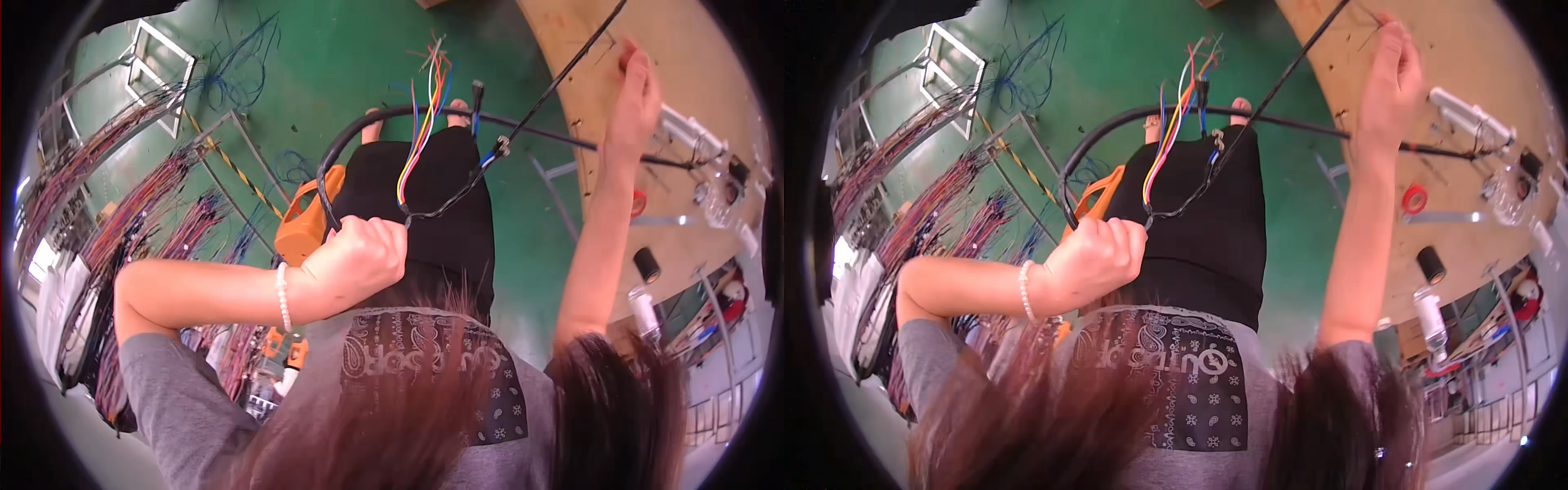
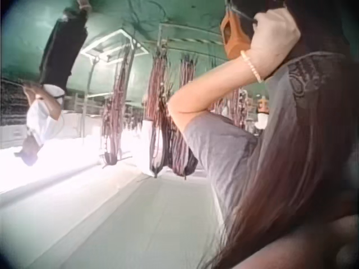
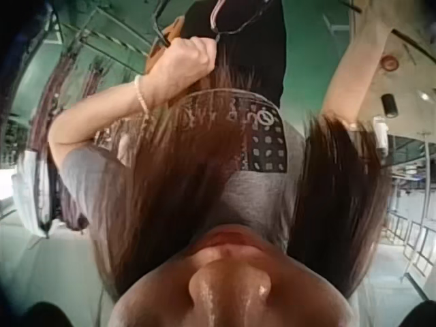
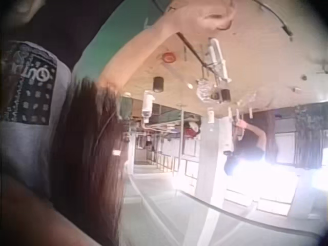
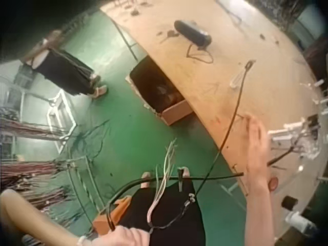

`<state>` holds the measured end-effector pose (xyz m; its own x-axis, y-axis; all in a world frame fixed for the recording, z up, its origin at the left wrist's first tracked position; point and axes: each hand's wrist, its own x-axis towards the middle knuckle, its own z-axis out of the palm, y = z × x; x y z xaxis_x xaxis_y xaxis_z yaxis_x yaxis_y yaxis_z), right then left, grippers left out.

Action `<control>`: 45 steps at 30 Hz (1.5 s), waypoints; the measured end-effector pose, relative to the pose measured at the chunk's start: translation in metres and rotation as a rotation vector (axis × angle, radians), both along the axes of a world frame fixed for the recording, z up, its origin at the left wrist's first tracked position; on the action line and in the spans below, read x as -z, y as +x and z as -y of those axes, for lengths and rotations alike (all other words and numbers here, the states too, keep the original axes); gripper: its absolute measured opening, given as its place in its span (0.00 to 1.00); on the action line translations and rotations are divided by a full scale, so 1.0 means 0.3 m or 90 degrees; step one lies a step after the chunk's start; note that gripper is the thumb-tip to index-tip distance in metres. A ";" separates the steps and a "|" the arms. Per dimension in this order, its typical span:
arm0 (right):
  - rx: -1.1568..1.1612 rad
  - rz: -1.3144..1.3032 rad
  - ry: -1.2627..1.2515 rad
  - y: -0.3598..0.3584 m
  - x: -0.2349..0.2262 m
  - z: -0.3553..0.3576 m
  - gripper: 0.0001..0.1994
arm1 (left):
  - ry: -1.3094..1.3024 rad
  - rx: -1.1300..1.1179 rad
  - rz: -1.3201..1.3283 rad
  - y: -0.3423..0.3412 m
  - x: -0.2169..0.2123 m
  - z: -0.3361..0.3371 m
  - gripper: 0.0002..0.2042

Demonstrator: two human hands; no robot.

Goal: Assemble wire harnesses by wrapping wire bundles with electrical tape and attaching connectors.

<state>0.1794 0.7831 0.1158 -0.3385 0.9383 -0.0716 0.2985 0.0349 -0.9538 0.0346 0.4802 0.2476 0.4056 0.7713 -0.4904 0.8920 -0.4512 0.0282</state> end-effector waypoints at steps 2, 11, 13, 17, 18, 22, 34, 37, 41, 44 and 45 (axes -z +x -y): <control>-0.060 -0.390 -0.470 -0.105 -0.109 -0.023 0.23 | -0.011 -0.099 0.072 0.021 0.039 0.018 0.06; -0.081 -0.412 -0.436 -0.266 -0.436 -0.425 0.14 | -0.075 -0.805 0.429 0.082 0.094 -0.074 0.11; -0.036 -0.366 -0.319 -0.160 -0.577 -0.520 0.14 | 0.011 -0.754 0.542 0.096 0.011 -0.173 0.09; 0.130 -0.236 -0.004 0.225 -0.809 -0.443 0.13 | 0.066 -0.777 0.819 0.069 -0.028 -0.280 0.06; 0.153 -0.216 0.060 0.259 -0.840 -0.312 0.13 | 0.077 -0.888 0.827 0.052 -0.033 -0.212 0.07; 0.253 -0.023 -0.196 0.678 -0.352 -0.083 0.12 | 0.121 -1.140 0.892 0.096 -0.040 0.037 0.07; 0.141 -0.150 -0.308 0.566 -0.116 -0.042 0.18 | -0.160 -1.350 1.072 0.142 0.218 0.177 0.10; 0.264 -0.268 -0.282 0.662 -0.309 -0.188 0.15 | -0.060 -1.388 1.026 0.127 0.280 0.153 0.08; 0.204 -0.436 0.131 0.365 -1.033 -0.311 0.13 | -0.401 -1.444 1.178 0.048 0.148 0.090 0.08; -0.153 -0.523 0.129 0.026 -1.357 0.066 0.11 | 0.145 -0.991 1.033 0.089 -0.044 0.111 0.24; -0.332 -0.473 0.121 -0.097 -1.338 0.250 0.12 | 0.264 -0.797 0.794 0.042 -0.107 0.159 0.35</control>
